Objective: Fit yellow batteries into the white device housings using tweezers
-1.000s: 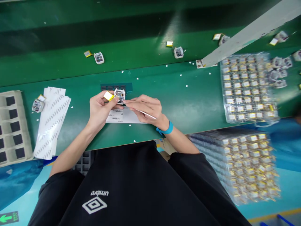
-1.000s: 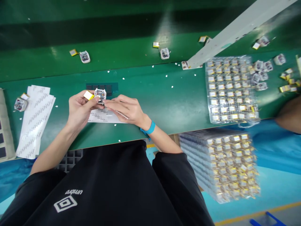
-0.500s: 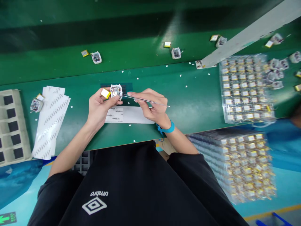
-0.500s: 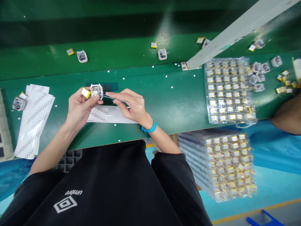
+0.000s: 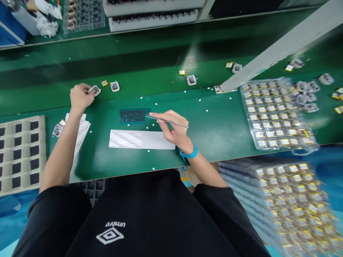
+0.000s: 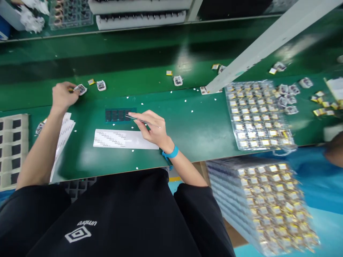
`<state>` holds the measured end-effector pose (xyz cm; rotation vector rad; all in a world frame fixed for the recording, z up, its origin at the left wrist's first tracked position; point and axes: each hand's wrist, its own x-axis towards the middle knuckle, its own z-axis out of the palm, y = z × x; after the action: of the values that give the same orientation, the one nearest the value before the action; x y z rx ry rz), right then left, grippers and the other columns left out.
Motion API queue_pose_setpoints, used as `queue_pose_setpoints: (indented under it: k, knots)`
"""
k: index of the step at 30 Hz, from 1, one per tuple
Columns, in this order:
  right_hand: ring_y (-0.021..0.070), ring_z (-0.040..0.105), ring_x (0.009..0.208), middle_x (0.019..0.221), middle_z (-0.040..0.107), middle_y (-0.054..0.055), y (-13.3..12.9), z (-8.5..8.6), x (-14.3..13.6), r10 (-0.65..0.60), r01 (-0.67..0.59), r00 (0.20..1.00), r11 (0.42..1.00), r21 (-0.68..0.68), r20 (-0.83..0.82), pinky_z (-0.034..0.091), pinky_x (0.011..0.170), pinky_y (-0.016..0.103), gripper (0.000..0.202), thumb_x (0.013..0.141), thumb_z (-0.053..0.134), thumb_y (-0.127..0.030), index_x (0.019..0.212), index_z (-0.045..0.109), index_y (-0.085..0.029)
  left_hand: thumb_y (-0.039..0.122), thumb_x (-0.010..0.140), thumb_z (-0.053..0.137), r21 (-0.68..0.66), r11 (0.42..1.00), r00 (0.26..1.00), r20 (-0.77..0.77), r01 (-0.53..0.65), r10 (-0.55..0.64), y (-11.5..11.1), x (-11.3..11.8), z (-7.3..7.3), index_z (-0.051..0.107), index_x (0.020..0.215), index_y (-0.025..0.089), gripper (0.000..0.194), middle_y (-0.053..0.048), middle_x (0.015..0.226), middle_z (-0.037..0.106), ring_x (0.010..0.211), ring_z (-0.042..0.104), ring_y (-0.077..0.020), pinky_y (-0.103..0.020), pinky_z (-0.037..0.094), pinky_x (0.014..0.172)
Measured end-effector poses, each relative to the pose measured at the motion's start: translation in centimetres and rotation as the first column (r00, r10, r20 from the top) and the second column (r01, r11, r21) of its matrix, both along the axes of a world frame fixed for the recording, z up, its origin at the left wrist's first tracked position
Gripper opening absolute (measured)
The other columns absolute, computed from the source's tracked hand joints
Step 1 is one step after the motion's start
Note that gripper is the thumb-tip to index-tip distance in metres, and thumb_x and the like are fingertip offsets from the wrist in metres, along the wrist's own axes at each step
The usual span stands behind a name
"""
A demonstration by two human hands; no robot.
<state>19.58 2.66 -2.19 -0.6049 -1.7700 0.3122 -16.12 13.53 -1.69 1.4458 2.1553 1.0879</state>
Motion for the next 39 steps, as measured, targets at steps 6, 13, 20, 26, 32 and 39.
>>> queue_pose_setpoints:
  k: [6, 13, 20, 26, 32, 39]
  knots:
    - [0.0138, 0.068, 0.074, 0.103, 0.083, 0.004, 0.0, 0.0, 0.2, -0.018, 0.018, 0.999, 1.0, 0.004, 0.044, 0.059, 0.068, 0.029, 0.025, 0.1, 0.058, -0.011, 0.118, 0.074, -0.021, 0.02, 0.067, 0.091, 0.031, 0.959, 0.959, -0.057, 0.281, -0.279, 3.2, 1.6, -1.2, 0.066, 0.081, 0.022, 0.029, 0.002, 0.086, 0.063, 0.133, 0.05, -0.0249, -0.043, 0.027, 0.126]
    - [0.0146, 0.073, 0.087, 0.094, 0.08, 0.004, -0.2, -0.7, 0.0, -0.041, 0.042, 0.999, 0.993, -0.108, 0.013, 0.06, 0.076, 0.03, 0.026, 0.109, 0.043, -0.016, 0.103, 0.068, -0.02, 0.007, 0.069, 0.09, -0.043, 0.95, 0.951, 0.001, 0.31, -0.31, 1.7, 5.9, -0.6, 0.057, 0.081, 0.019, 0.037, 0.01, 0.066, 0.059, 0.077, 0.06, -0.0116, -0.032, 0.05, 0.091]
    - [0.0117, 0.063, 0.078, 0.089, 0.065, 0.001, -0.4, -0.8, -0.4, -0.003, 0.023, 0.985, 0.993, -0.113, 0.172, 0.058, 0.069, 0.025, 0.022, 0.11, 0.048, -0.024, 0.129, 0.059, -0.019, 0.051, 0.092, 0.078, 0.18, 0.813, 0.632, 0.545, 0.553, -0.551, -12.4, 14.8, 2.0, 0.064, 0.113, 0.021, 0.039, -0.004, 0.086, 0.078, 0.063, 0.074, -0.0176, -0.029, 0.061, 0.058]
    - [0.0083, 0.07, 0.078, 0.093, 0.073, 0.0, -1.1, -1.4, -0.9, -0.02, 0.021, 0.973, 1.0, -0.002, 0.232, 0.057, 0.066, 0.018, 0.01, 0.103, 0.062, -0.02, 0.112, 0.067, -0.018, 0.059, 0.085, 0.083, 0.14, 0.871, 0.621, 0.649, 0.471, -0.44, -15.0, 16.2, 2.2, 0.06, 0.102, 0.024, 0.046, 0.0, 0.075, 0.074, 0.059, 0.074, -0.0184, -0.026, 0.057, 0.049]
    - [0.0098, 0.074, 0.083, 0.097, 0.077, 0.001, -1.3, -1.3, -1.0, -0.003, 0.015, 0.98, 0.998, -0.058, 0.201, 0.061, 0.069, 0.019, 0.013, 0.102, 0.064, -0.018, 0.114, 0.068, -0.018, 0.057, 0.085, 0.082, 0.103, 0.901, 0.67, 0.634, 0.421, -0.385, -15.5, 16.3, 2.3, 0.059, 0.098, 0.024, 0.042, -0.002, 0.077, 0.074, 0.066, 0.077, -0.0209, -0.028, 0.059, 0.052]
    - [0.0099, 0.076, 0.09, 0.102, 0.078, 0.002, -1.4, -1.9, -0.7, -0.004, 0.001, 0.957, 1.0, 0.012, 0.289, 0.062, 0.073, 0.018, 0.018, 0.103, 0.059, -0.012, 0.116, 0.069, -0.017, 0.031, 0.091, 0.074, 0.131, 0.9, 0.807, 0.403, 0.415, -0.431, -16.2, 16.7, 2.4, 0.069, 0.105, 0.022, 0.017, 0.001, 0.083, 0.078, 0.066, 0.077, -0.0156, -0.024, 0.063, 0.061]
